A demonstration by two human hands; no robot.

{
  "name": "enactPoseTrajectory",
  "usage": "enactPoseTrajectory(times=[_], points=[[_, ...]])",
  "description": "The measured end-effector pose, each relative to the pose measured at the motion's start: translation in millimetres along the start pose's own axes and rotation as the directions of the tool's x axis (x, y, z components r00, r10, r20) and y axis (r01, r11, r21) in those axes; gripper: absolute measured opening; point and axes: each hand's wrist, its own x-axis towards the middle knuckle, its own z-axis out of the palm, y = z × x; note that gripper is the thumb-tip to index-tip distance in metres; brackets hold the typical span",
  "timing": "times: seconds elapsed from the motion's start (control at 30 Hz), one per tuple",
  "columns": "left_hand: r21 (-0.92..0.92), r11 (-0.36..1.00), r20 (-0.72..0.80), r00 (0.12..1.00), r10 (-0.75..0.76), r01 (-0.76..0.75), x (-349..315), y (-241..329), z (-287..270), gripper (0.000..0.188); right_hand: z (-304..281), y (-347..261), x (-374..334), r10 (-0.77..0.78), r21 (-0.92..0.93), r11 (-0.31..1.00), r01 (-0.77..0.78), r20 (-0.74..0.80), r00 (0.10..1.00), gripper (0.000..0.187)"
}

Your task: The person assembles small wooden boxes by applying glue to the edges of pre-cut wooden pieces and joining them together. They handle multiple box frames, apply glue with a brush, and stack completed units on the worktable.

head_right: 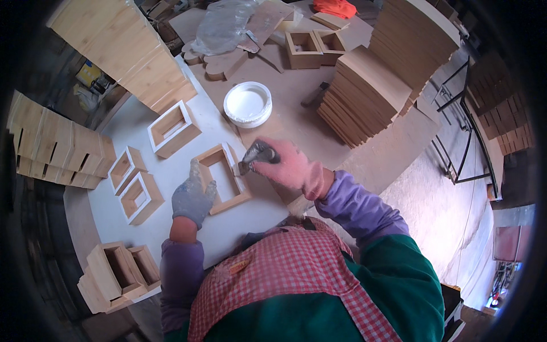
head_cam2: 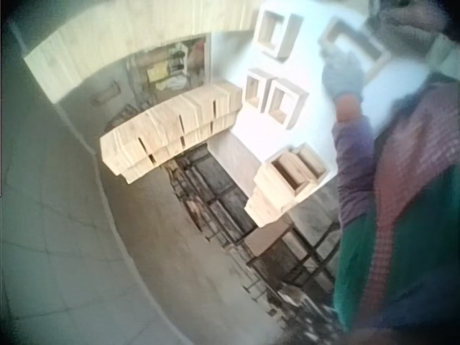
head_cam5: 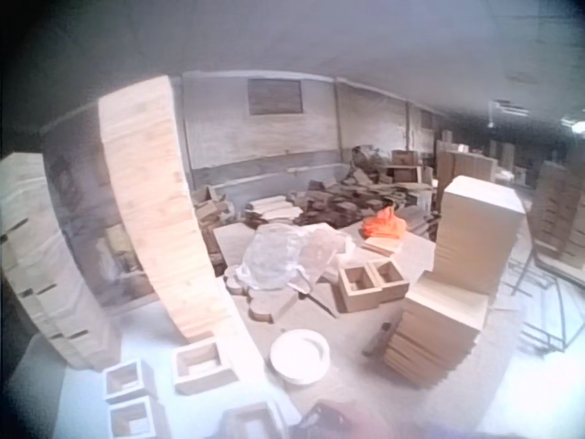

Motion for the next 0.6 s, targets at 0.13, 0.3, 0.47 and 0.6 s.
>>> enactPoseTrajectory(times=[0.13, 0.3, 0.47, 0.6], points=[[-0.008, 1.0, -0.012, 1.0, 0.019, -0.019, 0, -1, -3, 0.078, -2, -15, -17, 0.181, -0.063, 0.983, -0.173, 0.152, 0.972, 0.019], [0.0, 0.984, -0.102, 0.979, 0.177, -0.178, 12, -14, -10, 0.046, 1, -27, -41, 0.0, -0.07, 0.997, 0.014, 0.193, 0.981, 0.02], [0.121, 0.703, -0.189, 0.679, 0.709, -0.701, 16, -36, -19, 0.024, -3, -14, -43, -0.075, -0.142, 0.983, 0.118, 0.279, 0.957, 0.022], [0.069, 0.65, -0.107, 0.642, 0.759, -0.757, -2, -40, -14, 0.022, -13, 10, -42, -0.022, 0.162, 0.987, 0.011, 0.067, 0.998, 0.02]])
